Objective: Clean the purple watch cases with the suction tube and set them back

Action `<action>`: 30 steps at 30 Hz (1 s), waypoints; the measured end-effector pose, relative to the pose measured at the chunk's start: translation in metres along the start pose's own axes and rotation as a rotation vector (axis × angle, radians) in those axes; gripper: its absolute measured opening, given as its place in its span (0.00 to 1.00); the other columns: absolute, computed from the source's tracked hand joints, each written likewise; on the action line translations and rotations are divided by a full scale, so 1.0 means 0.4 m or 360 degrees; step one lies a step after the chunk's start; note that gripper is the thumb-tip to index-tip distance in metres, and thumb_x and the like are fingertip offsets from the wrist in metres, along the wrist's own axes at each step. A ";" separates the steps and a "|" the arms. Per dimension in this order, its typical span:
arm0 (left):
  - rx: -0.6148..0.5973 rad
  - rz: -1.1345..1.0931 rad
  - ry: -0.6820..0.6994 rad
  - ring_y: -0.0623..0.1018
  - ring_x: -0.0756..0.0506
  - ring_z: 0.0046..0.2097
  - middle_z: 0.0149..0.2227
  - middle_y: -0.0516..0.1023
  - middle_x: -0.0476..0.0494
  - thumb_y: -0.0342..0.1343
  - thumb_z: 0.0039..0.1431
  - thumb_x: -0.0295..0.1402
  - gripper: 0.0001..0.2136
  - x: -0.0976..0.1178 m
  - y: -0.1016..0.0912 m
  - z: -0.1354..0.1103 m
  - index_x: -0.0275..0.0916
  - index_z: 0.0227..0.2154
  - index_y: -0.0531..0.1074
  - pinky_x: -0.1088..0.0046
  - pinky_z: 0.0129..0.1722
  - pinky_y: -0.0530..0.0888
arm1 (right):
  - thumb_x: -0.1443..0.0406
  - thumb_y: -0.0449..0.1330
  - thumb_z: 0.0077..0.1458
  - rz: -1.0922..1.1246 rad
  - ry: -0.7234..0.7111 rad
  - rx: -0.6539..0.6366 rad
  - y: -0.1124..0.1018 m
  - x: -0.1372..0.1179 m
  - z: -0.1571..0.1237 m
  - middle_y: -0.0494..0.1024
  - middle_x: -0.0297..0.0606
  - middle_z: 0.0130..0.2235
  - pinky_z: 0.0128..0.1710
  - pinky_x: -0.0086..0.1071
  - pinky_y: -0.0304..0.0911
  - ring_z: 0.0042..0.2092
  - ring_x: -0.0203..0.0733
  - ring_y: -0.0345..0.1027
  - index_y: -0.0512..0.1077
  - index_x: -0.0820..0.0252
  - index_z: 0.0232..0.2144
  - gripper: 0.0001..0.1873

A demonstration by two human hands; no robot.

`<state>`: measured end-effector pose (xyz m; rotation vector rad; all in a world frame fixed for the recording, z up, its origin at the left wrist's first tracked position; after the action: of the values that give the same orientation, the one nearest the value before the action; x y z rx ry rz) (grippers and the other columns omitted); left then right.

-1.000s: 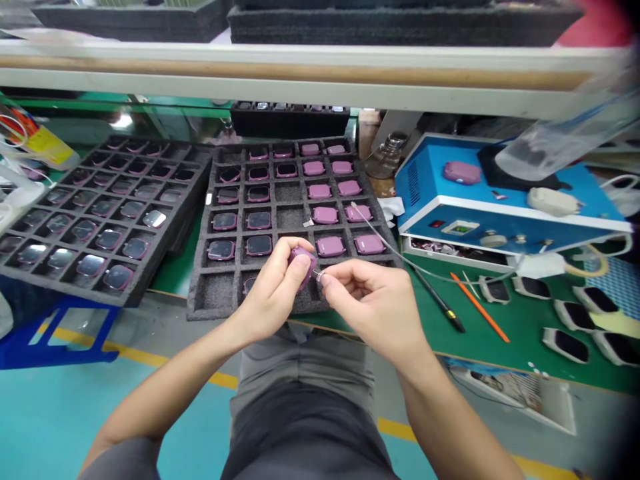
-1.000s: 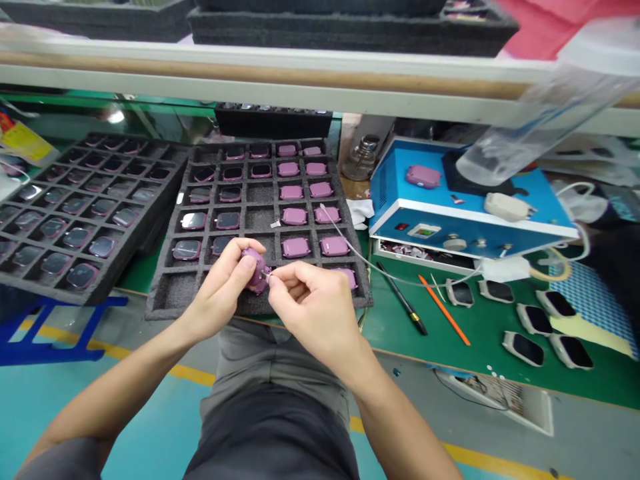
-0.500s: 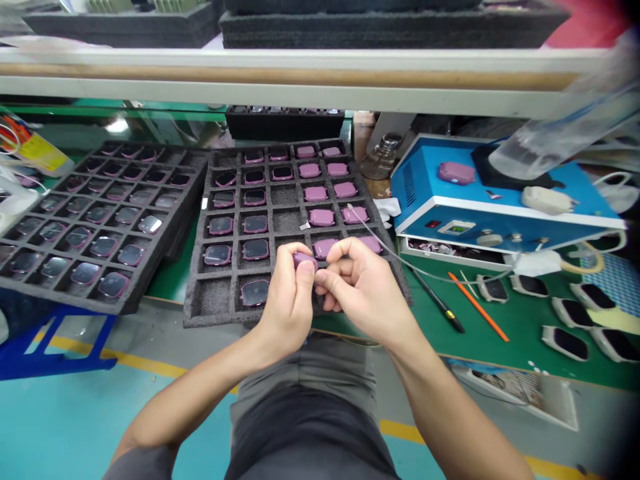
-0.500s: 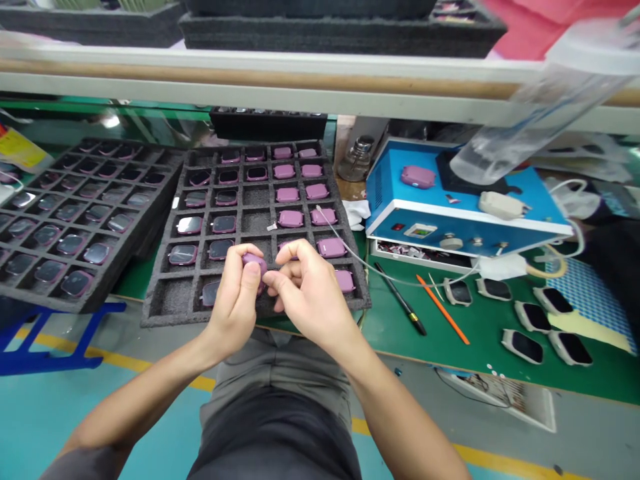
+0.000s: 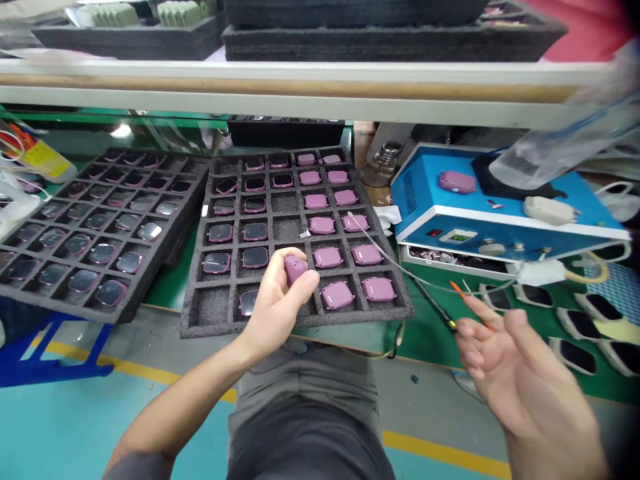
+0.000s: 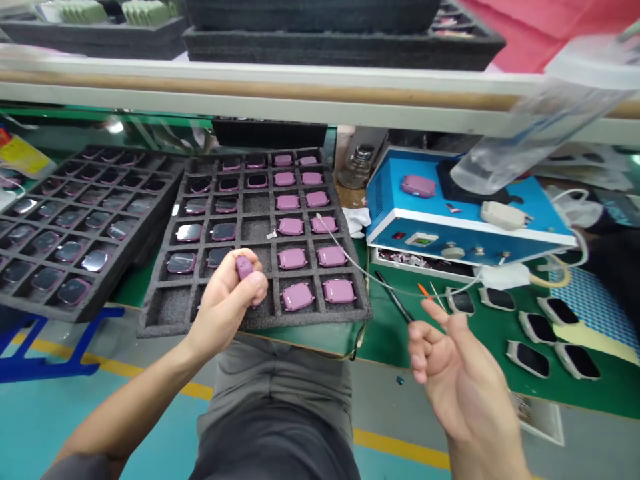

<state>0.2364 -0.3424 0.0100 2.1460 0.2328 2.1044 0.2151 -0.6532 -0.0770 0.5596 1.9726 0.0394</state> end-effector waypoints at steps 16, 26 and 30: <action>0.0114 0.0163 -0.0013 0.78 0.53 0.39 0.39 0.76 0.45 0.51 0.59 0.27 0.13 0.092 -0.014 0.196 0.34 0.47 0.70 0.77 0.41 0.78 | 0.55 0.68 0.56 0.0072 -0.1026 -0.0725 0.464 -0.207 0.070 0.73 0.34 0.34 0.25 0.27 0.67 0.29 0.33 0.68 0.74 0.58 0.44 0.17; 0.0032 0.0243 0.0065 0.82 0.49 0.45 0.48 0.82 0.40 0.69 0.51 0.35 0.22 0.039 0.011 0.219 0.34 0.49 0.78 0.75 0.48 0.81 | 0.57 0.58 0.68 -0.0109 -0.1496 -0.0617 0.454 -0.209 0.058 0.79 0.44 0.47 0.45 0.41 0.78 0.46 0.45 0.78 0.75 0.60 0.42 0.12; 0.0032 0.0295 0.0061 0.83 0.49 0.46 0.48 0.82 0.41 0.70 0.51 0.34 0.22 0.039 0.015 0.218 0.35 0.49 0.79 0.78 0.50 0.81 | 0.64 0.60 0.66 -0.0159 -0.1548 -0.0615 0.445 -0.209 0.040 0.81 0.42 0.45 0.47 0.40 0.78 0.44 0.44 0.79 0.75 0.59 0.45 0.07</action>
<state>0.3238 -0.3436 0.0245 2.2182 0.0612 2.2519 0.3238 -0.5315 0.0343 0.1556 0.9995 0.0683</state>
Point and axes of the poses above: each hand's wrist, its own z-axis towards the middle knuckle, its own y-axis out of the palm, x = y × z, the point moved 10 cm from there along z, towards the middle knuckle
